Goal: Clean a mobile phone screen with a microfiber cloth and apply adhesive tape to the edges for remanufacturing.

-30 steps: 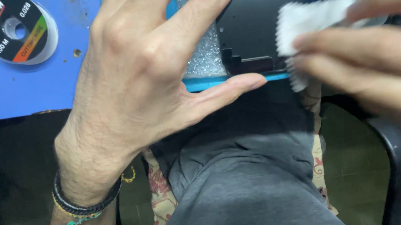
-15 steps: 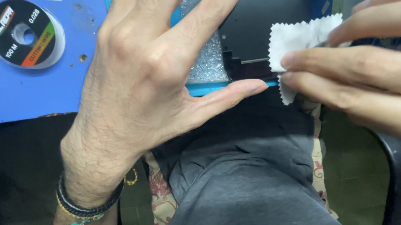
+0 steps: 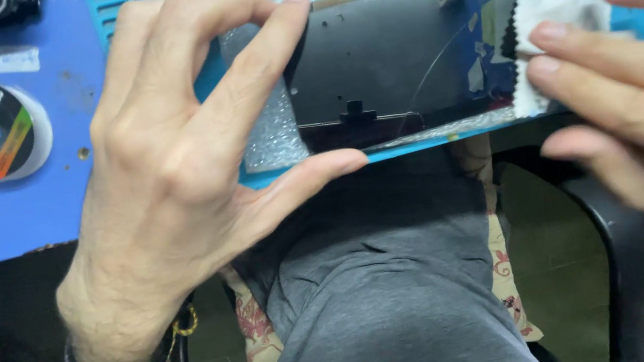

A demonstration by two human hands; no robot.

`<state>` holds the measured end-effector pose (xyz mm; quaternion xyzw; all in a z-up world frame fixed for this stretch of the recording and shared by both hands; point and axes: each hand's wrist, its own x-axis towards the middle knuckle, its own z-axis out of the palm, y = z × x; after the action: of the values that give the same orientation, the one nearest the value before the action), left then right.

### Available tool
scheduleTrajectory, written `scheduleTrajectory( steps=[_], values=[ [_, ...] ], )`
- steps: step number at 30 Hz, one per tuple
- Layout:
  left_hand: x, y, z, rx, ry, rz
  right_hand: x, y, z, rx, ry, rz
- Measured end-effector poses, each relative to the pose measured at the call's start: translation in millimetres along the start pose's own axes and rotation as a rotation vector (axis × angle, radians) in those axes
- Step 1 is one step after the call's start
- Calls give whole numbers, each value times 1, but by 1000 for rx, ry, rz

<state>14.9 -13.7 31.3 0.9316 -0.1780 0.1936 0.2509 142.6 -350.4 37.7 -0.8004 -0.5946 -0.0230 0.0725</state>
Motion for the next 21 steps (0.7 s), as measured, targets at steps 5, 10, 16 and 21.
scheduleTrajectory(
  steps=[5,10,16,21],
  values=[
    [3,5,-1,33,-5,-30,42,-38,-2,-65,100,-30],
    [9,8,-1,28,7,-64,27,-29,-15,-77,49,-64],
    [10,7,0,3,26,-47,-16,4,-7,69,-10,88],
    [12,10,0,20,45,-49,54,-37,-11,43,151,-49]
  ],
)
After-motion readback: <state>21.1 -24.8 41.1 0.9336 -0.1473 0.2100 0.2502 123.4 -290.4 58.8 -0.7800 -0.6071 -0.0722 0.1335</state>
